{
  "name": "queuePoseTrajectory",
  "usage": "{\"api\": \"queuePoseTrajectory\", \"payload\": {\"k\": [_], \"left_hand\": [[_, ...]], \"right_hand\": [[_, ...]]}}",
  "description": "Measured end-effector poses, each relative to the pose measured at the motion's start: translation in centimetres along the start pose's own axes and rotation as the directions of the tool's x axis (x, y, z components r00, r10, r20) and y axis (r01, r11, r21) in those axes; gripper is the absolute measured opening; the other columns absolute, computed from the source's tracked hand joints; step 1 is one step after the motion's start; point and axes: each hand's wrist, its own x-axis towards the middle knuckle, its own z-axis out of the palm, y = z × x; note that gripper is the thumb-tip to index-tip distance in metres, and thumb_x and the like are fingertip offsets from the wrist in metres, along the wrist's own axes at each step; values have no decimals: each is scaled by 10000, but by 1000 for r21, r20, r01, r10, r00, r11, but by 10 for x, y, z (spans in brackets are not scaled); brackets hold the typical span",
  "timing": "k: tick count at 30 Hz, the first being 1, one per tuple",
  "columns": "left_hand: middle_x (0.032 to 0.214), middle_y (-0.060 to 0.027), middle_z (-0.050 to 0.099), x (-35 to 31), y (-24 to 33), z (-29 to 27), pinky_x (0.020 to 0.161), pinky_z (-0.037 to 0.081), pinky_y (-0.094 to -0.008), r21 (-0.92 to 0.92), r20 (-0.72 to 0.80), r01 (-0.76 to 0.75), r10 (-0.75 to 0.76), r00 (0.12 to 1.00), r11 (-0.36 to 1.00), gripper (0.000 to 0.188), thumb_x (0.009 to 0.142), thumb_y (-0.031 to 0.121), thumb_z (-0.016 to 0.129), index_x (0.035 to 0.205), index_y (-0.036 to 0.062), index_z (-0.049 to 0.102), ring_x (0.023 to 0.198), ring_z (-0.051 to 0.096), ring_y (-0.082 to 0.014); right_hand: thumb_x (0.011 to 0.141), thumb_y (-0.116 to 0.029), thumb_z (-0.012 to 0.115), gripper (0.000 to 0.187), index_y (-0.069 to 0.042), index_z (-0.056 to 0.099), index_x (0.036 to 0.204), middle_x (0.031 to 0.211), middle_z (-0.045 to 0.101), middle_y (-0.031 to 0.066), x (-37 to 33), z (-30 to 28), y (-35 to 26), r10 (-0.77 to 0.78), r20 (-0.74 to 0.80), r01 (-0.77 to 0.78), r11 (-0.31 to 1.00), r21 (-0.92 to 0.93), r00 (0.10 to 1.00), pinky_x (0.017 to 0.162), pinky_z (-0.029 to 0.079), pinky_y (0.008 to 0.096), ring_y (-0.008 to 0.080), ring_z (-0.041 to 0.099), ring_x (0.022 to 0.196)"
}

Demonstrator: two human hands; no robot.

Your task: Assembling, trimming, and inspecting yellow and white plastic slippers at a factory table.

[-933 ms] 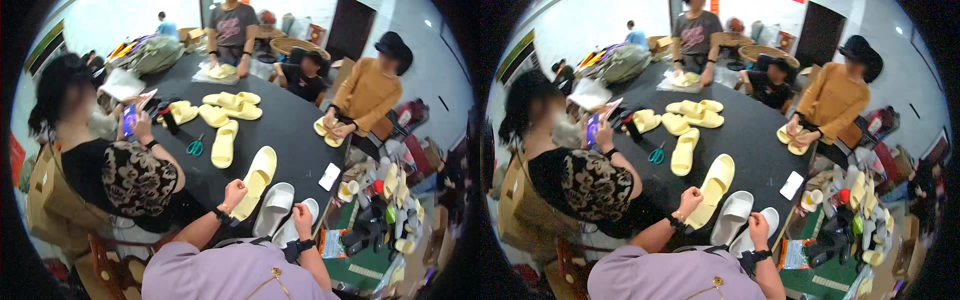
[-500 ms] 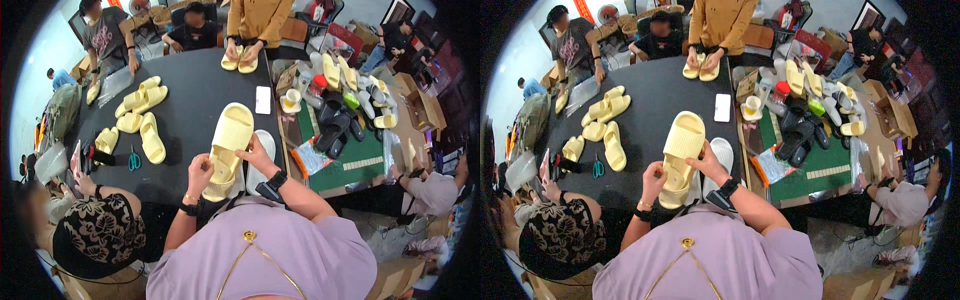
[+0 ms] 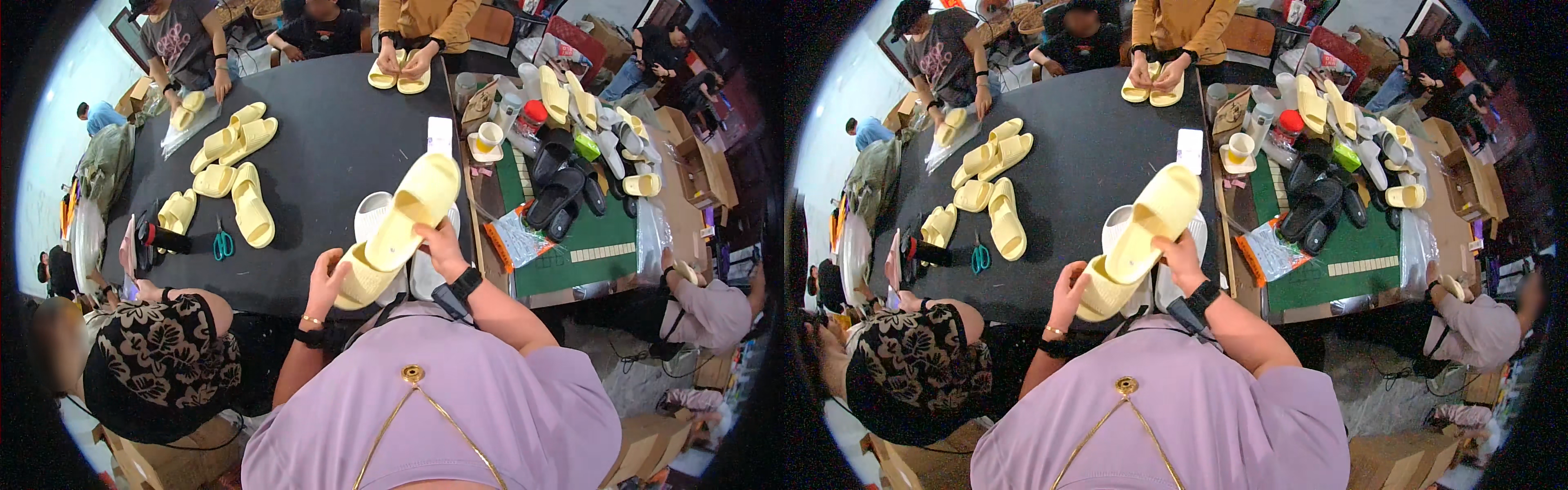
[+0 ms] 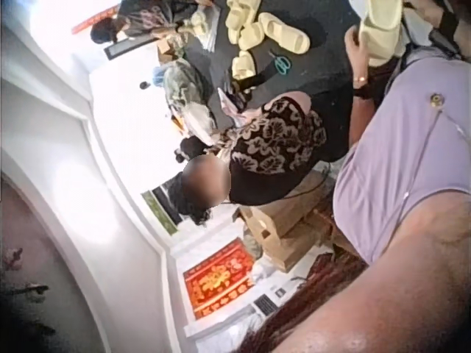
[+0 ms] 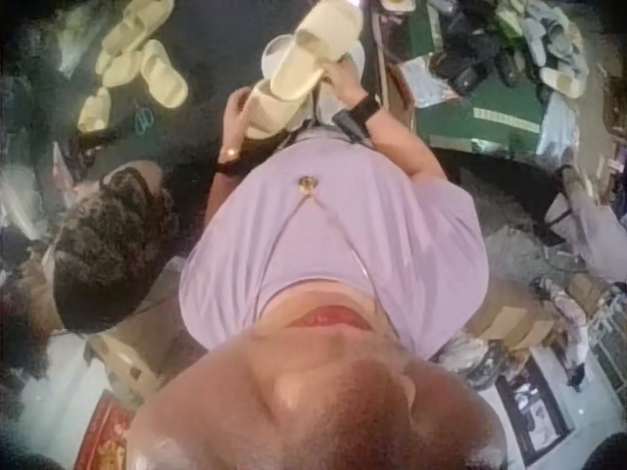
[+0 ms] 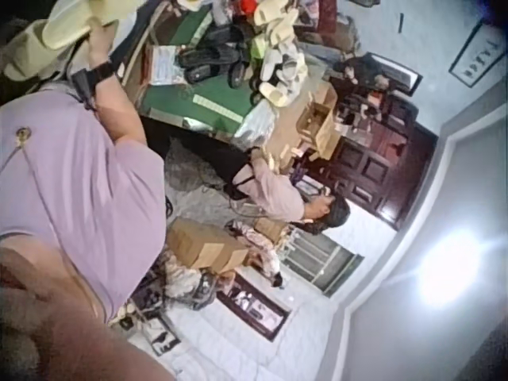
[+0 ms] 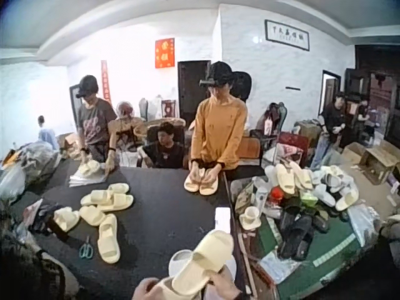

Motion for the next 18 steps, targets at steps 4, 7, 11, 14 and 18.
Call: {"api": "queuePoseTrajectory", "payload": {"k": [4,7,11,14,18], "left_hand": [[1167,-80,593,-11,-14,-2,921,468,-295,-223,19,28,-24,1000,974,490,882,148,671,1306,0,474,1055,577,-170],[1204,-76,582,-18,-11,1,909,492,-321,-445,122,265,-236,964,855,429,894,108,641,1282,38,472,1060,596,-177],[1175,-89,593,-13,-12,4,886,520,-372,-646,10,160,-202,979,746,351,926,93,544,1264,44,462,1023,615,-198],[1124,-88,609,1,11,-10,878,521,-381,-704,-201,25,-233,952,710,255,942,113,517,1185,59,464,1014,622,-223],[1069,-91,601,27,8,-58,834,498,-332,-644,-432,-238,-88,898,727,228,926,133,473,1129,37,511,976,616,-196]], "right_hand": [[834,-89,637,378,-92,510,1190,1089,598,62,13,-25,20,22,-208,30,970,243,978,757,559,368,209,625,958],[843,-78,630,353,-115,521,1177,1086,587,59,7,-29,30,103,-207,-26,938,345,973,804,540,406,219,611,975],[866,-51,586,353,-74,512,1210,1112,593,93,0,-31,35,109,-167,-52,948,314,980,844,527,426,239,609,1018],[878,-36,553,368,-20,494,1241,1157,593,124,10,-47,38,42,-113,-4,948,318,993,868,521,427,252,606,1053],[885,-25,539,371,59,479,1241,1132,620,166,12,-48,24,35,-37,-28,987,161,999,829,543,387,265,650,967]]}}
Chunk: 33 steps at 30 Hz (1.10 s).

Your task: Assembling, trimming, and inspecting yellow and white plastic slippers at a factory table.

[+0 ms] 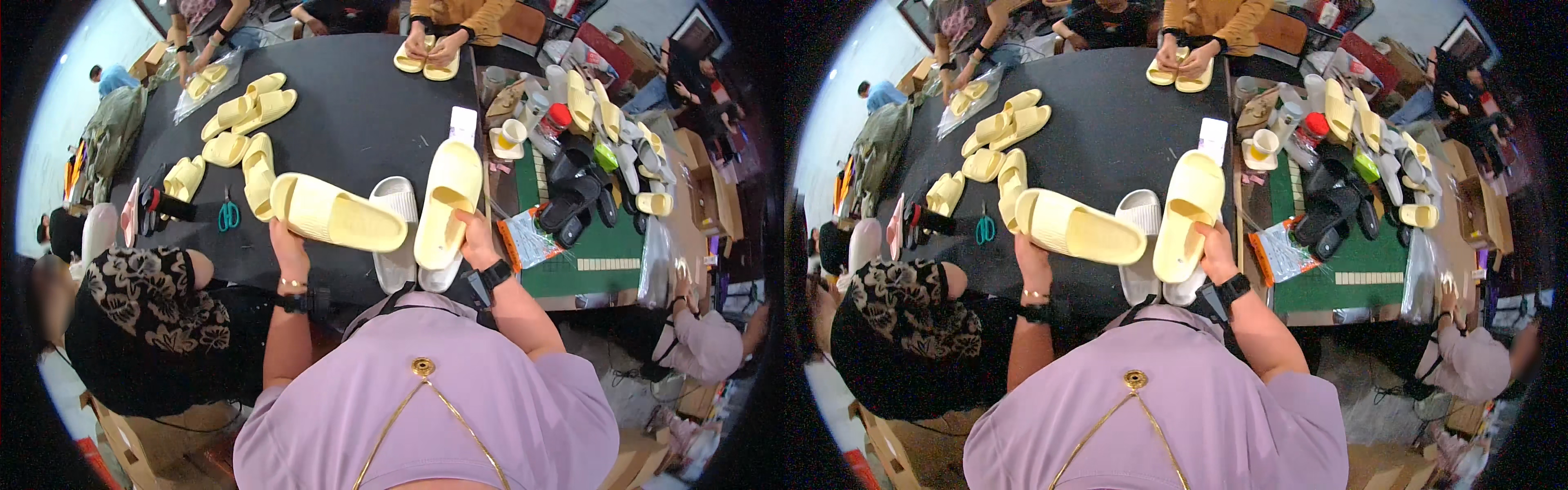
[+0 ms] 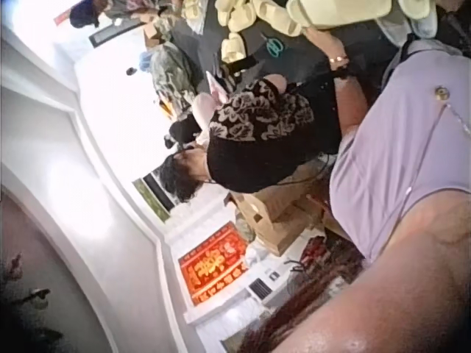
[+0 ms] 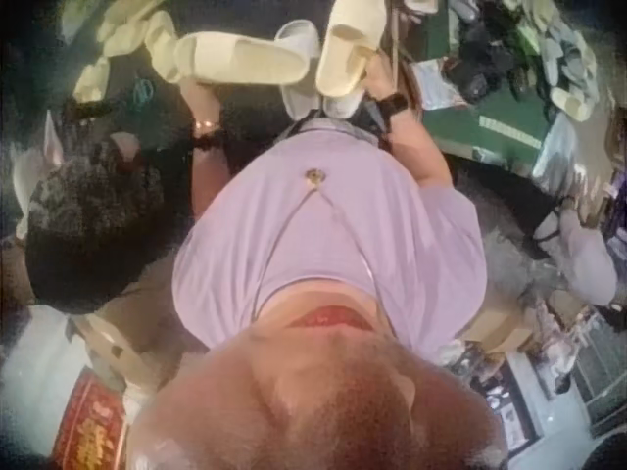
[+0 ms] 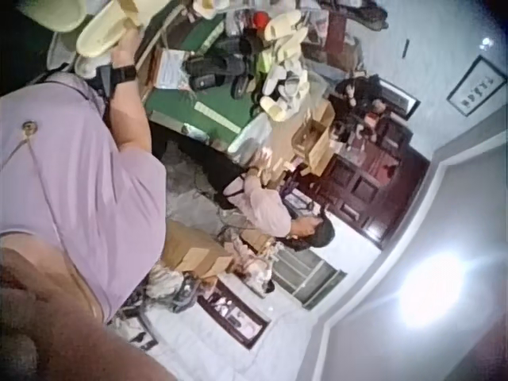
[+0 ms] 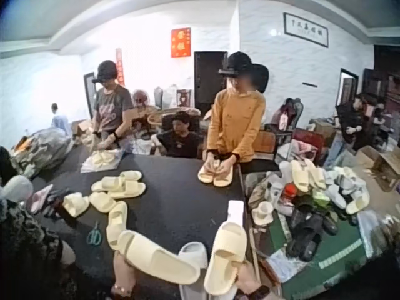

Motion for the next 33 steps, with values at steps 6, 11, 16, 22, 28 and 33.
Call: {"api": "queuePoseTrajectory", "payload": {"k": [6,11,16,22,28,33], "left_hand": [[1084,-89,590,70,11,-7,857,451,-305,337,126,-17,-28,992,941,329,939,206,470,1164,-19,553,968,554,-169],[1214,-247,588,110,-24,1,989,404,-392,785,75,-193,218,973,589,615,929,407,533,1286,-93,496,1152,535,-356],[1348,-280,471,70,-67,9,1065,342,-467,930,185,-232,184,965,284,717,873,502,598,1343,-23,471,1262,430,-419],[1414,-318,362,-12,-95,29,1089,300,-485,935,338,-353,188,922,48,745,850,459,664,1355,-35,429,1313,345,-459],[1268,-298,496,6,-119,23,1005,360,-505,952,150,-193,186,971,240,729,774,455,732,1228,-68,503,1196,452,-445],[997,-268,632,33,-130,19,903,444,-470,983,183,-181,281,942,-32,668,767,552,702,986,-77,643,1004,570,-420]], "right_hand": [[917,-61,540,288,87,532,1164,1046,655,155,14,59,-10,65,176,-5,946,-323,982,756,559,337,235,677,865],[880,-179,654,459,87,493,1218,1113,635,168,52,105,27,60,299,157,744,-650,952,860,516,341,228,636,1001],[844,-222,647,581,58,466,1319,1193,614,190,52,81,44,100,412,282,583,-762,906,944,460,343,260,593,1116],[794,-191,630,471,58,583,1190,1159,617,228,34,87,42,8,523,492,323,-808,852,966,449,360,316,592,1110],[767,-205,643,429,19,637,1133,1226,572,256,39,84,55,-16,592,582,210,-786,806,1012,426,403,376,546,1154],[765,-210,645,382,-5,667,1087,1256,557,243,39,84,55,19,633,620,182,-763,774,1018,422,415,397,530,1164]]}}
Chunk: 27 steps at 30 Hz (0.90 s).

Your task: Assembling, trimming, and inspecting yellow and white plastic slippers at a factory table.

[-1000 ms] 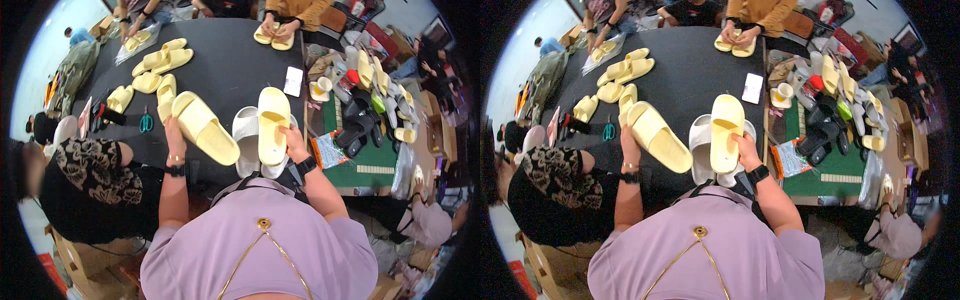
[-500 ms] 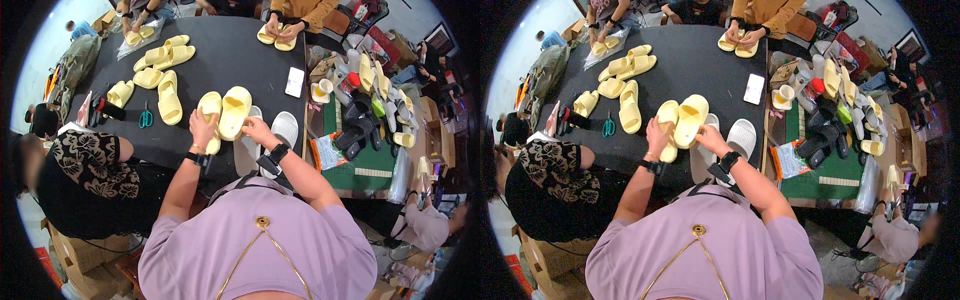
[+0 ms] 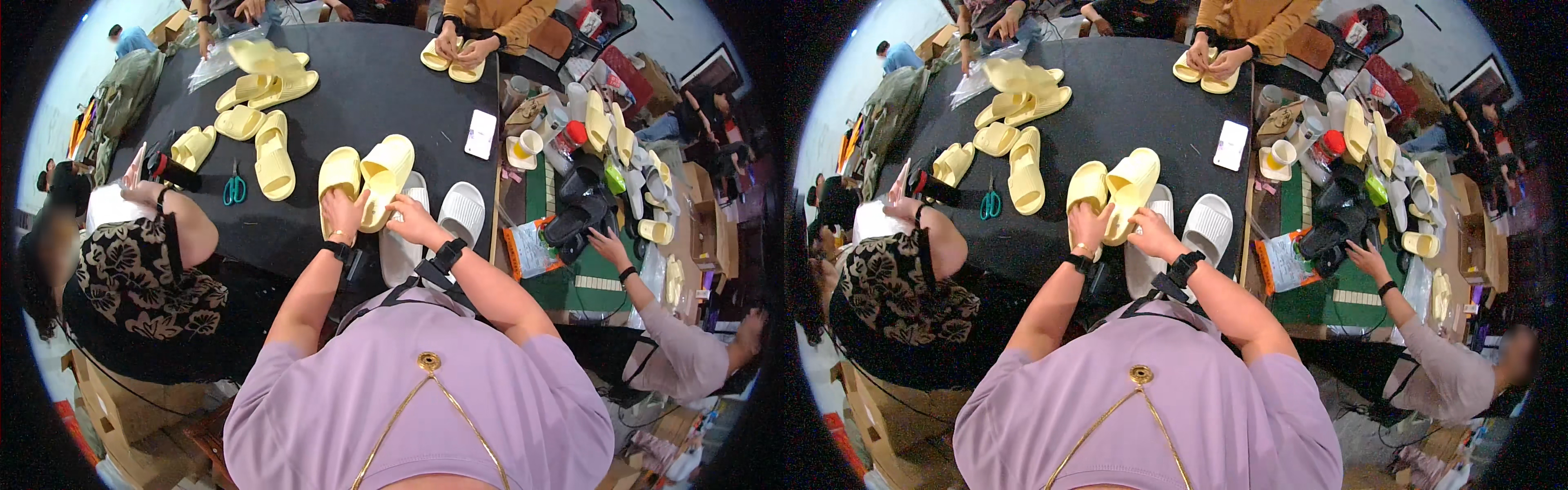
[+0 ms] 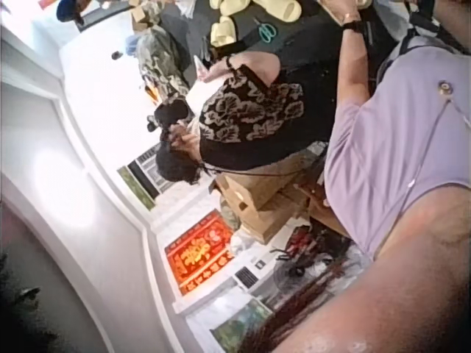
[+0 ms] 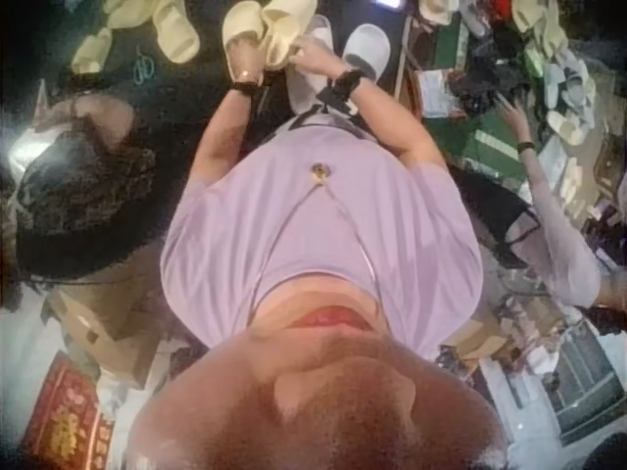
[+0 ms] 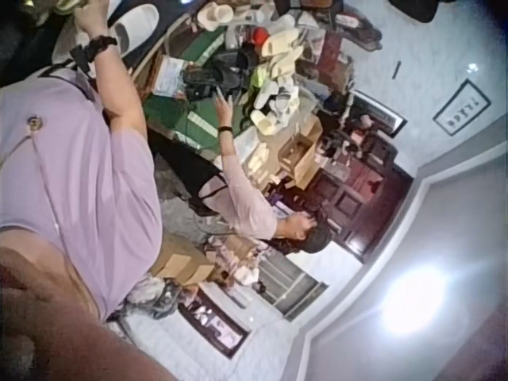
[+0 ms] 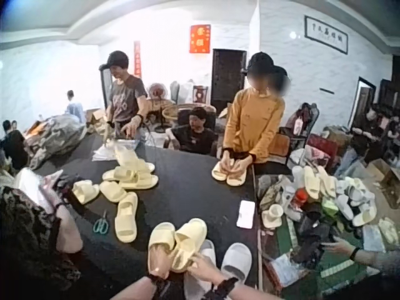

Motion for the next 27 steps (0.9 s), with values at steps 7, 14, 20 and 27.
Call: {"api": "queuePoseTrajectory", "payload": {"k": [7,14,20,27], "left_hand": [[1184,-243,600,21,16,-3,1002,361,-507,-62,369,160,-126,921,985,570,784,459,637,1125,2,654,1094,551,-393],[1188,-202,582,13,3,-10,985,361,-508,-108,151,72,-55,987,992,393,786,317,603,1000,3,704,1137,483,-386],[1227,-194,561,9,12,-19,983,373,-482,-132,178,133,-109,978,982,531,828,455,604,1121,16,661,1163,479,-366],[1265,-201,536,-15,-14,-22,1053,335,-470,-235,106,-45,71,992,971,477,886,380,578,1196,19,590,1230,454,-375]], "right_hand": [[821,-253,661,420,-36,625,1179,1345,520,227,-7,-15,0,-36,198,42,999,-23,980,1072,356,417,373,469,1265],[844,-168,650,349,25,648,1134,1021,684,118,5,-27,-6,133,309,-192,967,167,942,819,494,301,186,634,913],[882,-135,627,315,57,636,1131,997,677,66,26,-31,-7,226,365,-329,910,251,903,811,496,264,130,627,899],[886,-188,626,332,23,647,1143,936,683,48,43,-41,-40,241,383,-362,888,284,892,696,469,225,103,638,848]]}}
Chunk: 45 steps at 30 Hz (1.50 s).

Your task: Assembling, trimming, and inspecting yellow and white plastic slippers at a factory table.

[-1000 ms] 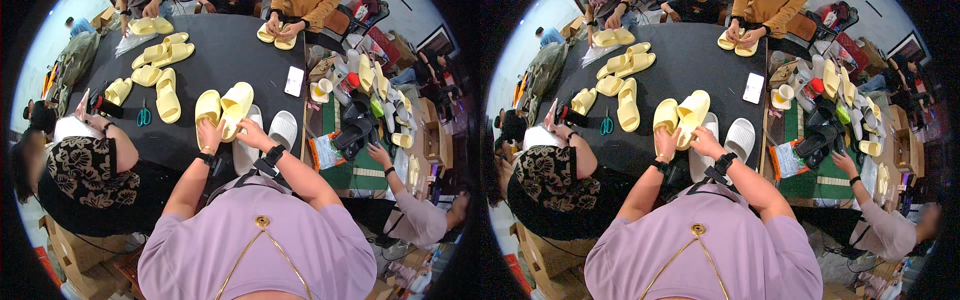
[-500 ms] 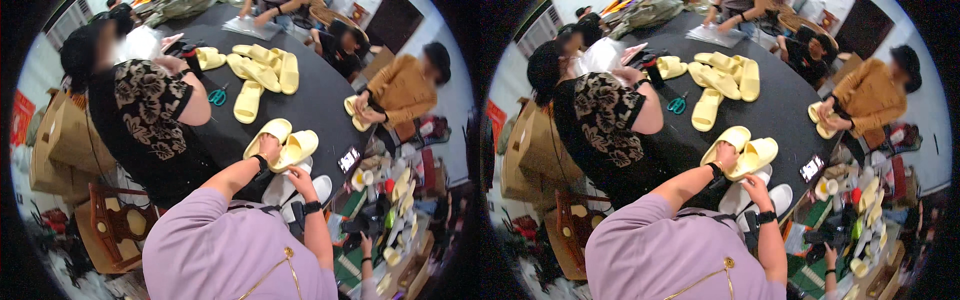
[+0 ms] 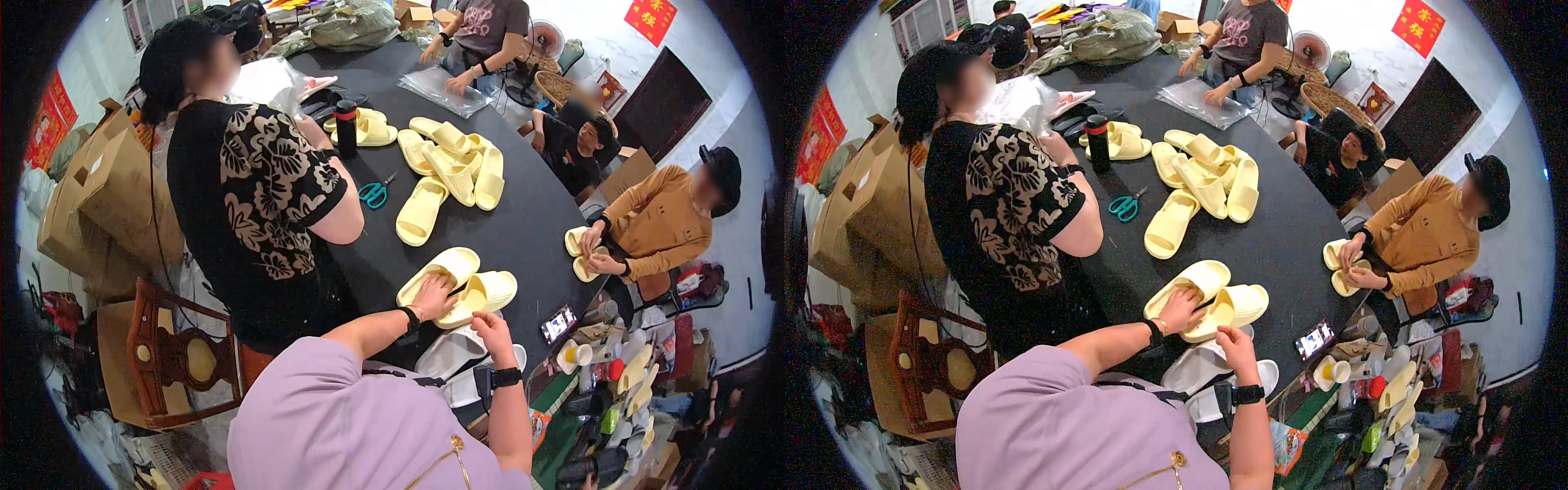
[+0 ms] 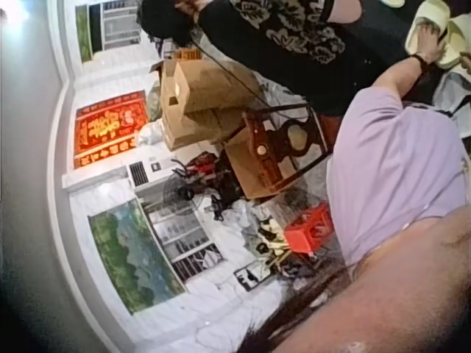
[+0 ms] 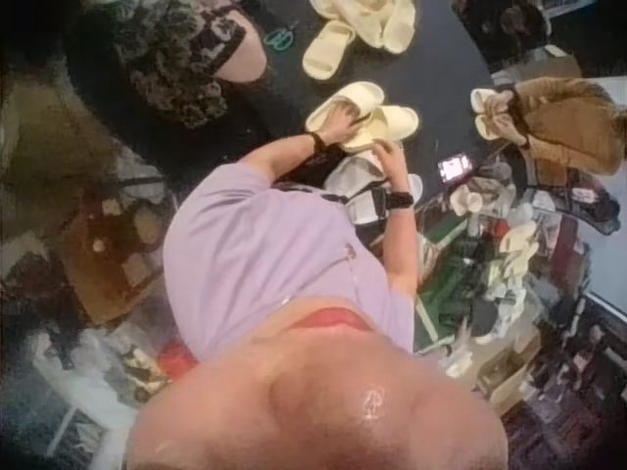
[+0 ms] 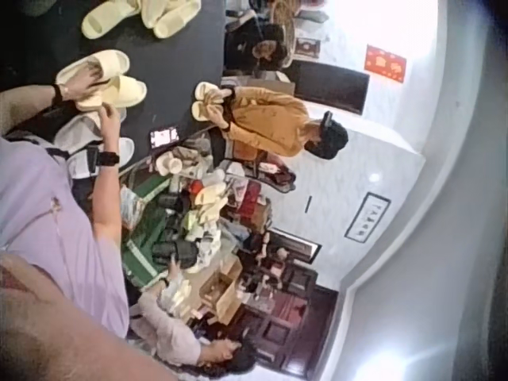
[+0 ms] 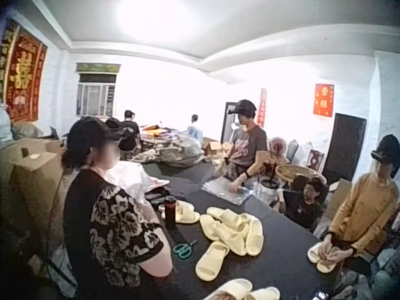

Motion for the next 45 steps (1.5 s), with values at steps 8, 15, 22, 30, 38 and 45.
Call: {"api": "queuePoseTrajectory", "payload": {"k": [8,15,22,30,38,45], "left_hand": [[1261,-193,537,-1,6,-5,1087,310,-459,6,16,9,-9,1000,1000,447,872,328,594,1209,35,597,1253,439,-368],[1267,-184,535,2,3,-18,1092,305,-458,10,-5,1,-1,1000,1000,467,863,325,600,1212,15,585,1252,436,-362],[1263,-202,533,7,-3,-11,1081,318,-465,33,-8,-1,1,1000,999,472,857,335,600,1203,14,573,1246,445,-372],[1256,-202,523,2,1,0,1064,327,-492,67,-66,-31,35,997,997,463,864,339,581,1222,46,563,1222,452,-380],[1235,-170,544,10,-14,27,1051,339,-465,122,-57,-174,182,982,977,395,854,313,585,1111,15,614,1153,515,-316],[1224,-204,548,59,-64,-24,1036,354,-471,263,-60,-51,69,996,963,402,867,303,579,1108,-17,605,1138,519,-351]], "right_hand": [[968,-278,559,354,-5,608,1188,1023,685,75,12,3,-46,-34,25,32,997,74,999,758,488,242,118,644,880],[976,-311,551,372,-12,599,1193,1072,663,70,22,21,-101,-62,35,53,979,196,997,795,488,264,131,630,935],[980,-310,561,416,-20,527,1277,1174,608,84,30,24,-141,-145,77,109,931,348,986,850,496,296,154,604,1011],[918,-233,635,663,32,328,1442,1416,438,167,20,45,-198,-331,49,295,890,348,942,1020,419,344,242,467,1275],[889,-173,638,655,55,340,1425,1358,498,158,33,71,-223,-561,-67,528,722,447,825,1033,390,329,211,466,1257],[881,-113,642,320,44,575,1153,963,653,76,-6,79,-248,-317,-254,381,454,805,914,701,543,302,148,630,854]]}}
